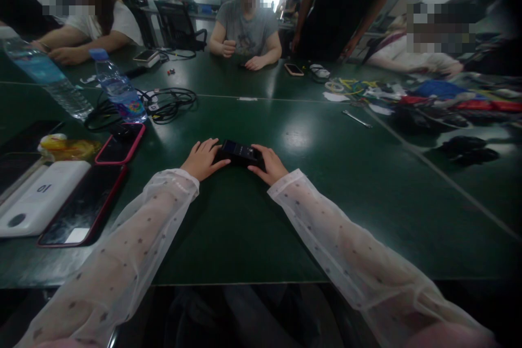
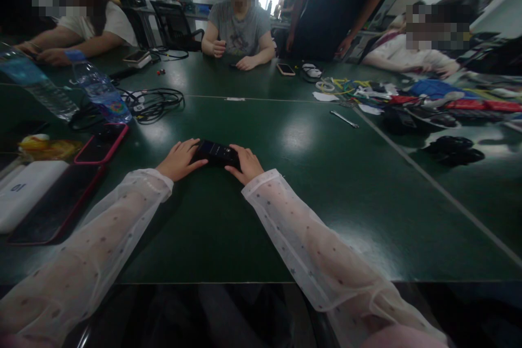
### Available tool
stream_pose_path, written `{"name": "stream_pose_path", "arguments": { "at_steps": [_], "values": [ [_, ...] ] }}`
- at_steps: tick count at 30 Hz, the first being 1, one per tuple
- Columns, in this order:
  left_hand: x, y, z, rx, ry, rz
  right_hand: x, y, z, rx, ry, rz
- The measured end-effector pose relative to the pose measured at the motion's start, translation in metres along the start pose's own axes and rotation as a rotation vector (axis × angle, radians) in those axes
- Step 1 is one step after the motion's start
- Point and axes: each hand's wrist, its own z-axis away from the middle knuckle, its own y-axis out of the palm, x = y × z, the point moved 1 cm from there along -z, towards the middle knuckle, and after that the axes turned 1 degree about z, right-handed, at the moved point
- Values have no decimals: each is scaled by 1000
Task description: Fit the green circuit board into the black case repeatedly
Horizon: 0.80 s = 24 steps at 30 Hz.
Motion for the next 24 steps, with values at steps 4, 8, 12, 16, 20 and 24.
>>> {"name": "stream_pose_path", "arguments": {
  "at_steps": [4,8,12,16,20,24],
  "values": [
    [-1,-1,0,14,-5,1,0,0,0,5,0,2],
    [0,1,-1,2,-5,-9,-1,0,-1,-6,-18,4],
    [2,3,-1,-16,4,-15,-1,1,-1,-11,-26,10],
    [2,4,-1,-35,12,-23,-1,1,-1,-10,-25,12],
    [2,4,0,-30,13,-26,-2,2,-1,-18,-27,4],
    [0,2,0,-19,5,-24,-3,2,0,-9,-19,7]
  ]
}}
